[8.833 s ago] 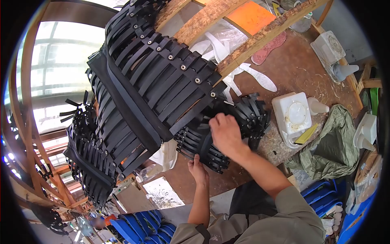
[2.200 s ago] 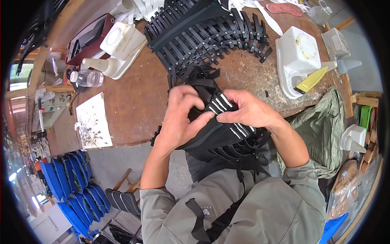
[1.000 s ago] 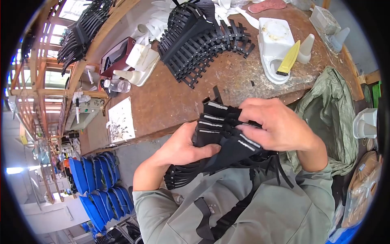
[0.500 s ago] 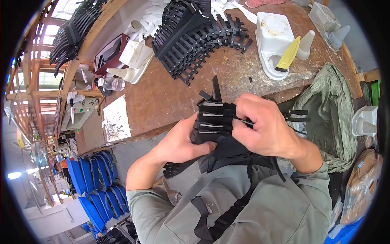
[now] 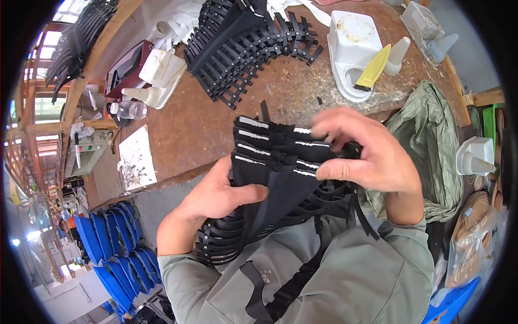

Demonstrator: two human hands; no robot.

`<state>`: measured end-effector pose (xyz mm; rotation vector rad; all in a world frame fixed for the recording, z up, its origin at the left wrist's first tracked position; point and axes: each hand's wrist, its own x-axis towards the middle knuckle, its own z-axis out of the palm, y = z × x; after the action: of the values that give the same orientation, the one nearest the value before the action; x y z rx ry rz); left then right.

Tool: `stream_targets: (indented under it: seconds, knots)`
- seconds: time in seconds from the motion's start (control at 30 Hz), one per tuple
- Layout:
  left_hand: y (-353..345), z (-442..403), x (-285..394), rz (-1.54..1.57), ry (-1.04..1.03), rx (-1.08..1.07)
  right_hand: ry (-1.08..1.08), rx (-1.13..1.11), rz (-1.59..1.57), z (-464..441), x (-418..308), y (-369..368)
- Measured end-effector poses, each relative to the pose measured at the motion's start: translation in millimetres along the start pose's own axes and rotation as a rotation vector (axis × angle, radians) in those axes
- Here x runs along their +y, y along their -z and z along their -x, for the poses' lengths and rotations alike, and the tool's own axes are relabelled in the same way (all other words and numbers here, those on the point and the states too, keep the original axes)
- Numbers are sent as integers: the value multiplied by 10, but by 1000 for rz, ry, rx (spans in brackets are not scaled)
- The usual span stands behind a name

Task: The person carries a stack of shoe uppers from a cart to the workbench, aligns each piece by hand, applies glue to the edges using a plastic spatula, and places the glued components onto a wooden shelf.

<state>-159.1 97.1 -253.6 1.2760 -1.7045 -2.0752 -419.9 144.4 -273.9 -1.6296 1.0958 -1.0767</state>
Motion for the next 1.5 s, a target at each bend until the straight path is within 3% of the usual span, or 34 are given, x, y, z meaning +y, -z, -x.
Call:
stream_targets:
  seconds: [0.03,0.13,0.3,0.43,0.67,0.73,0.8,0.87,1.07,1.1,1.2,1.4,1.47,1.5]
  knots:
    - [13,-5,-16,15,9,3,48,106,13,27,-3,-26]
    - [7,-22,-30,22,-6,5,132,-23,199,86,53,14]
    - [-6,-42,-40,-13,-77,-27,309,-87,198,-36,97,29]
    - [-19,-11,-32,-3,-80,-32,98,-9,67,-22,69,-21]
    - [-18,-80,-2,51,-12,7,218,55,47,16,200,-73]
    - [-40,-115,0,38,-22,2,-52,19,-146,28,167,-43]
    - [-39,-134,-36,15,-52,0,-187,1,-168,16,118,-26]
    - [-24,-128,-57,-4,-35,7,-192,-3,-18,-3,36,-8]
    - [-46,-126,-1,-7,-10,35,-68,89,-53,-20,203,-122]
    - [-39,-134,6,10,2,38,-124,69,-151,-23,180,-126]
    - [17,-203,-82,66,0,-56,-60,69,-103,-32,160,-129]
    - [70,-337,-96,67,-5,-49,-297,55,-380,26,358,-112]
    - [111,-372,-119,65,-7,-34,-176,142,-302,139,472,-130]
    - [150,-385,-159,76,0,-23,-216,156,-408,177,541,-155]
